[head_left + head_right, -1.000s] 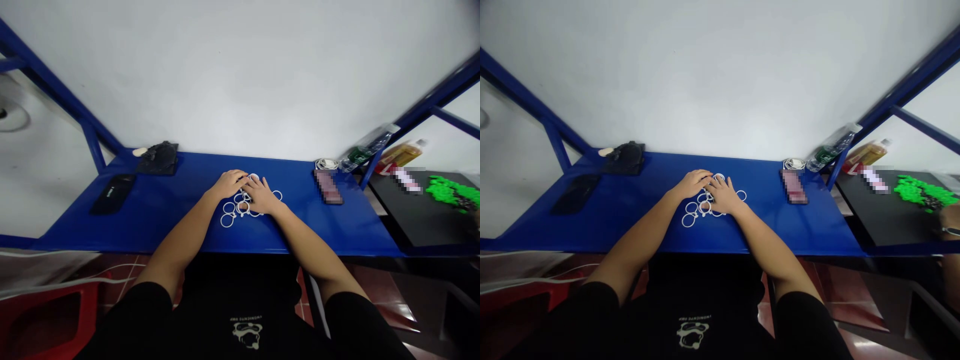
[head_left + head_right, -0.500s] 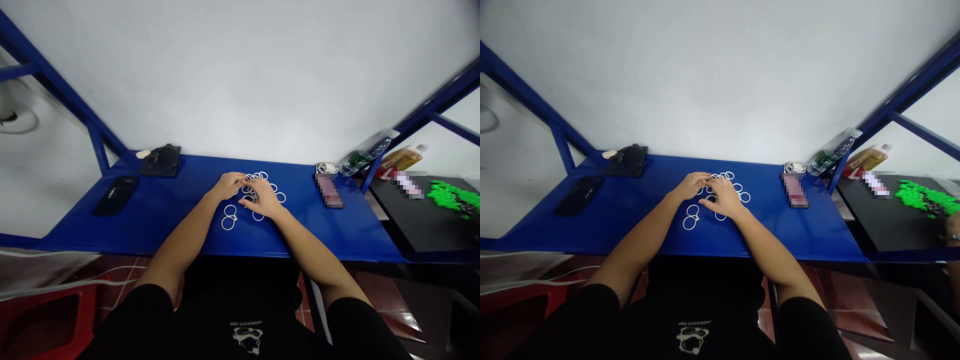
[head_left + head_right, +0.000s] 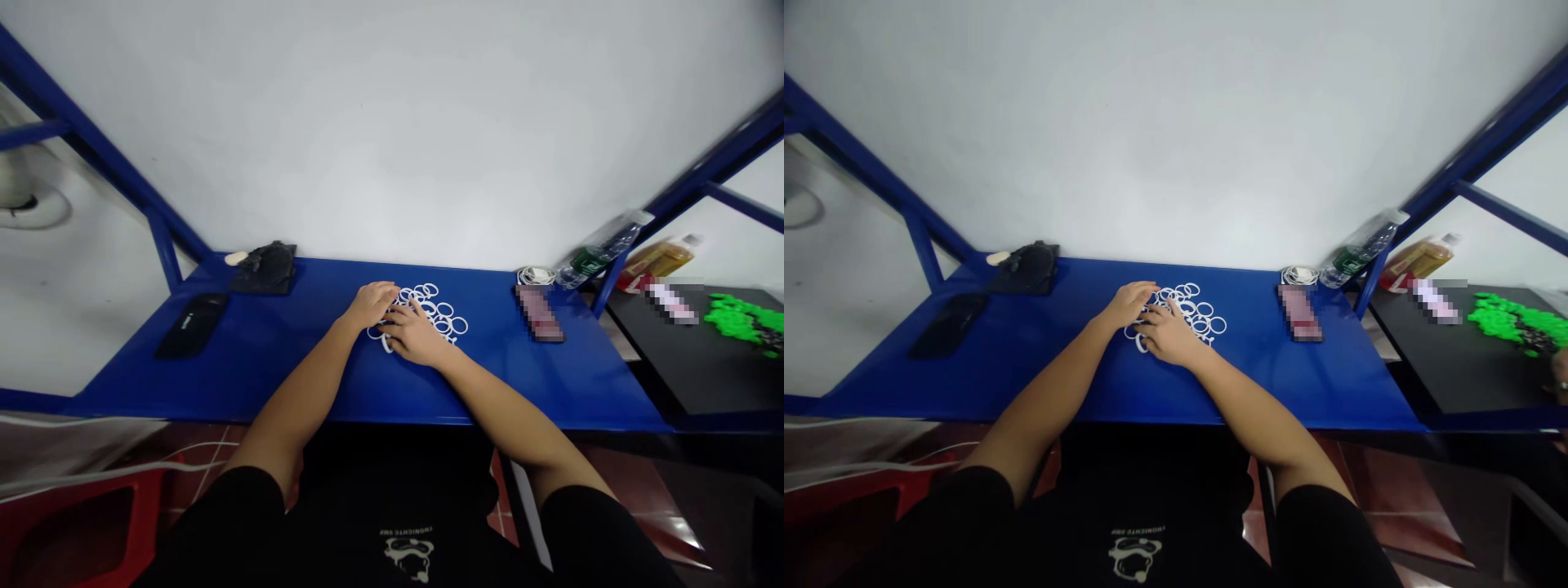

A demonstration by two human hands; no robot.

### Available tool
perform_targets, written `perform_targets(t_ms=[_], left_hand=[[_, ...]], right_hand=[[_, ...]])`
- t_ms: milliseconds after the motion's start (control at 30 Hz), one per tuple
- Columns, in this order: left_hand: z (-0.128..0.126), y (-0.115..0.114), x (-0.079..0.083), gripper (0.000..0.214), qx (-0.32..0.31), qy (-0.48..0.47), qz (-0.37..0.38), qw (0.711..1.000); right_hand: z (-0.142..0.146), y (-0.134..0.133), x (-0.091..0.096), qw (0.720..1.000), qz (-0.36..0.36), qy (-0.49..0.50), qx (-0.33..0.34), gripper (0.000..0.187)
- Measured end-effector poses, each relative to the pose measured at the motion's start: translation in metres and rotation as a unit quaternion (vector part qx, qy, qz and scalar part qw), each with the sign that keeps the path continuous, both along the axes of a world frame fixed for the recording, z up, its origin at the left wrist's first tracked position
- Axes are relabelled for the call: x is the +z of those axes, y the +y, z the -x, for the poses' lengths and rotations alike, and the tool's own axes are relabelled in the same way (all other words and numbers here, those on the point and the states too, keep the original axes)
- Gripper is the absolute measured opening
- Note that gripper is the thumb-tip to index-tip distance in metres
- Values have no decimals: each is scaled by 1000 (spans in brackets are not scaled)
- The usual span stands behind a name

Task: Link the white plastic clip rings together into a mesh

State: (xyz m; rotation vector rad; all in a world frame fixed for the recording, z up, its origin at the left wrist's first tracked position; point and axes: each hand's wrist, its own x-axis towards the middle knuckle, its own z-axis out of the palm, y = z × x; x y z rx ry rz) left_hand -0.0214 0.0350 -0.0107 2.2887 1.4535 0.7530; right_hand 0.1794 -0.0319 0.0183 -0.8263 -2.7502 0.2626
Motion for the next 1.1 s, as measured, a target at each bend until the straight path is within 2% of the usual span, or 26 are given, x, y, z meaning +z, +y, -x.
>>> perform_targets(t_ms=[133,267,367,467,600,733,867,1000,1100], left_hand=[[-2,-8,5,65,-32,26,10,999],[-10,-20,13,94,-73,74,20,994],[-16,-25,16,117,-84,111,40,989],[-18,-25,16,125,-80,133,49,987],[-21,-26,15,124,-87,129,49,987],[-27,-30,18,126,-109,125,52,985],[-30,-32,18,133,-116,140,65,981],[-28,-31,16,133,-110,155,60,980],[-28,-30,14,127,-85,159,56,982]], right_hand=[[-21,17,6,992,1,-4,-124,56],[-54,35,16,976,36,-9,-215,72],[-86,46,22,972,91,-33,-216,99],[-106,52,18,966,177,-59,-179,129],[-101,52,2,955,240,-88,-153,145],[-79,49,-9,959,225,-80,-153,147],[-65,51,-16,969,186,-10,-164,131],[-61,56,-17,975,134,84,-157,113],[-67,57,-11,974,113,111,-161,118]])
